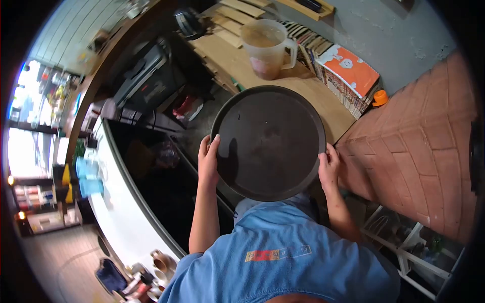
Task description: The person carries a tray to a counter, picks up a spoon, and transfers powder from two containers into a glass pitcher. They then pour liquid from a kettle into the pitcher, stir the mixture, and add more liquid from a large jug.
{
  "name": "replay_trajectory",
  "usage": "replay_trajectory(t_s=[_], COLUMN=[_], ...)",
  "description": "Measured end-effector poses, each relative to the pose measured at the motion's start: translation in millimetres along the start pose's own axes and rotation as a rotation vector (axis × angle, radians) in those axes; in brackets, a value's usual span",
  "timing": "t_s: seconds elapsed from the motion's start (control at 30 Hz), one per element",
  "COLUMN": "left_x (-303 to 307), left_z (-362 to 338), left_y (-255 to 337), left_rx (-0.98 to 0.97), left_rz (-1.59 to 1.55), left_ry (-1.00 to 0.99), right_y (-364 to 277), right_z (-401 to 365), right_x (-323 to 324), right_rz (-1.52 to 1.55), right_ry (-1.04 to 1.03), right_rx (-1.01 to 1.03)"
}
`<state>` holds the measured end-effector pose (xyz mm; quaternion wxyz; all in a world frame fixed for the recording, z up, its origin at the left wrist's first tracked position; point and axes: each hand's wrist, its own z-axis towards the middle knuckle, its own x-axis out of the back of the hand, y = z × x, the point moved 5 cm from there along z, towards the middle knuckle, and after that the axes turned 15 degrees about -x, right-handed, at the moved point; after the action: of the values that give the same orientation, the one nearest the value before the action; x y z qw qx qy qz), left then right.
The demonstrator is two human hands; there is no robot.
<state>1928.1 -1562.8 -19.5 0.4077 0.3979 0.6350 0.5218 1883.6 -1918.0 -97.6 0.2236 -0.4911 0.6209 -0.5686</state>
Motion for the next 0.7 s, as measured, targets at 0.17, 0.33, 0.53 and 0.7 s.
replay_trajectory(t_s=[0.17, 0.33, 0.53, 0.7], left_x=[-51.7, -79.1, -147.4, -185.6], left_z=[82.3, 146.9, 187.0, 215.1], left_y=[-13.6, -66.4, -102.6, -141.2], left_rx=[0.068, 0.098, 0.161, 0.202], left_rz=[0.006, 0.274, 0.4, 0.358], left_ry=[-0.21, -0.383, -0.759, -0.99], right_y=[18.8, 42.4, 64.0, 69.5], right_z=[38.2, 50.6, 44.8, 24.1], right_x=[-14.3, -9.1, -6.0, -7.6], right_rz=[0.076, 0.069, -0.004, -0.167], right_ry=[0.031, 0.075, 0.231, 0.472], right_rx=[-0.174, -0.241, -0.249, -0.523])
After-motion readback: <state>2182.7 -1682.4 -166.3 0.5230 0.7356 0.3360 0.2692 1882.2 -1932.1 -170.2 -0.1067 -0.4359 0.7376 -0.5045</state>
